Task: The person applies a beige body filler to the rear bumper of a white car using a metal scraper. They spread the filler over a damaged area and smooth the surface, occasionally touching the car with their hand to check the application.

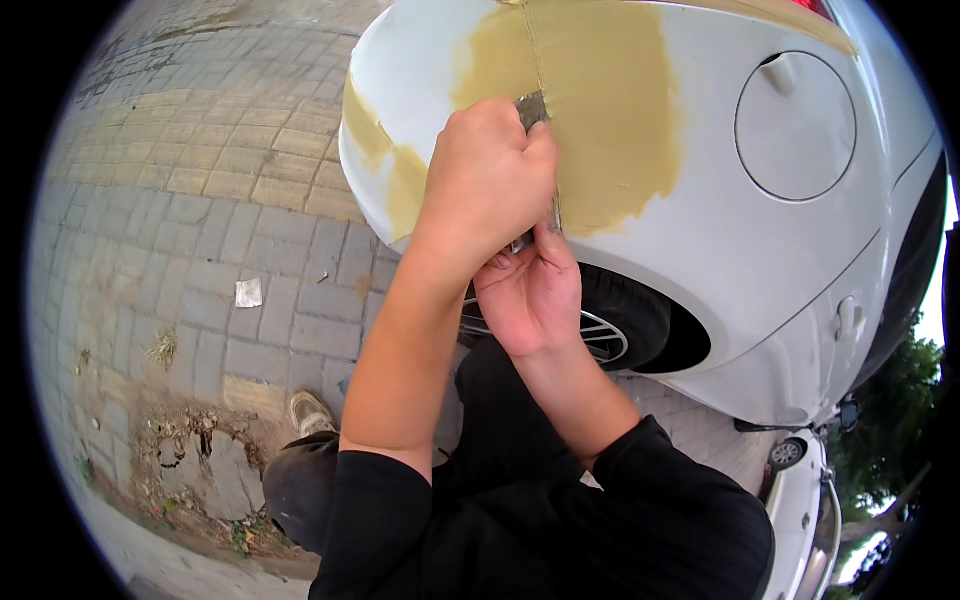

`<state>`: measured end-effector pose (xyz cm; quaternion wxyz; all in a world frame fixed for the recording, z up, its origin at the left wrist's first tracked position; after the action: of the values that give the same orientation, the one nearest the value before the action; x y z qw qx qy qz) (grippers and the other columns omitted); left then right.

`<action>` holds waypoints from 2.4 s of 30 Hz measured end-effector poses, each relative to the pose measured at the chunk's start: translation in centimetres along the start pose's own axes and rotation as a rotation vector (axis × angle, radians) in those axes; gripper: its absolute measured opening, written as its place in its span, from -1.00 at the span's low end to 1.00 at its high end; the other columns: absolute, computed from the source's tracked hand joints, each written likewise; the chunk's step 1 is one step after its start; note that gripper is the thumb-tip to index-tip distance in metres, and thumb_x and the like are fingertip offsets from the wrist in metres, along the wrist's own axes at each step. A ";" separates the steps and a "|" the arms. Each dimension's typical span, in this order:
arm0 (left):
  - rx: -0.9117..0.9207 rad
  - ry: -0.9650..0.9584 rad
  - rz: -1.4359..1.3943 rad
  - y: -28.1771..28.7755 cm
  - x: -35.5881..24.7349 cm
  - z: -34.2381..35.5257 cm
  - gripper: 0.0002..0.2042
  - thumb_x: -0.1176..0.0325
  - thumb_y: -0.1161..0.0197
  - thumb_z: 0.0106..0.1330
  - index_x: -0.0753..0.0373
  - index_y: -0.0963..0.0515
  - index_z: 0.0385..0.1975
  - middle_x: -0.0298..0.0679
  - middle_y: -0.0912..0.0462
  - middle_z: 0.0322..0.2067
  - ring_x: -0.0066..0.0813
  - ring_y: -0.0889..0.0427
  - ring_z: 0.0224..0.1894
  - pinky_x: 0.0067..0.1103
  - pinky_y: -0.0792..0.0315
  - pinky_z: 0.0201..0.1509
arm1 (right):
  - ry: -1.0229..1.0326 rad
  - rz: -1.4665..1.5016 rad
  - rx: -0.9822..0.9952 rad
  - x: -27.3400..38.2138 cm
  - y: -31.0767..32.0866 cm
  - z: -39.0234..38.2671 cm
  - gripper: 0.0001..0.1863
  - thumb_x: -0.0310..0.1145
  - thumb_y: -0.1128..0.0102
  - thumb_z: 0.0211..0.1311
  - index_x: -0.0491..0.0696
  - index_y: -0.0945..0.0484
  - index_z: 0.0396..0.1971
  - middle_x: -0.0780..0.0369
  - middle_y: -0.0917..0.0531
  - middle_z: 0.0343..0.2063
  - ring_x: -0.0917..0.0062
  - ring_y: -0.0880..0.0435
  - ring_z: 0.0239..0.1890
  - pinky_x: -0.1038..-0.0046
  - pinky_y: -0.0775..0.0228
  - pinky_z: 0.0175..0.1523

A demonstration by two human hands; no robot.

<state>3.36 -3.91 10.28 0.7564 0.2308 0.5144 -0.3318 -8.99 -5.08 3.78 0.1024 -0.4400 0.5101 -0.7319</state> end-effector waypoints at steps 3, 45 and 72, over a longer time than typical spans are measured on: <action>0.046 0.028 0.000 -0.1 -0.2 -0.2 -0.68 0.35 -0.20 0.28 0.56 -0.44 -0.55 -0.02 -0.46 -0.72 -0.37 -0.37 -0.63 -0.31 -0.35 -0.51 | 0.006 -0.019 -0.014 0.3 0.1 0.0 -0.73 -0.14 0.08 0.68 0.09 -0.53 0.11 0.40 -0.66 -0.07 0.60 -0.54 -0.17 0.45 -0.38 -0.03; -0.191 -0.089 -0.186 -2.3 0.7 -2.9 -0.81 0.47 -0.22 0.43 0.45 -0.54 -0.42 -0.06 -0.60 -0.57 -0.22 -0.51 -0.58 -0.39 -0.37 -0.45 | -0.103 0.046 0.084 1.0 3.8 -0.2 -0.55 -0.16 0.27 0.72 -0.04 -0.34 0.38 0.21 -0.52 0.31 0.44 -0.49 0.37 0.27 -0.39 0.41; -0.162 -0.031 -0.070 -1.9 0.5 -2.7 -0.69 0.36 -0.23 0.34 0.43 -0.46 -0.61 0.10 -0.56 -0.62 0.06 -0.55 -0.56 -0.22 -0.42 -0.42 | -0.112 -0.061 -0.001 1.1 2.7 -0.4 -0.63 -0.08 0.06 0.66 0.05 -0.47 0.25 0.32 -0.64 0.15 0.55 -0.60 0.18 0.30 -0.43 0.24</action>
<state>0.40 -3.40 8.84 0.7683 0.1455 0.5356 -0.3188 -10.75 -6.67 2.05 0.1082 -0.4959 0.4901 -0.7087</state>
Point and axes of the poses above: each hand's wrist, its own z-axis towards the middle knuckle, its own y-axis out of the back of the hand, x = y × z, the point moved 2 cm from there along z, towards the middle knuckle
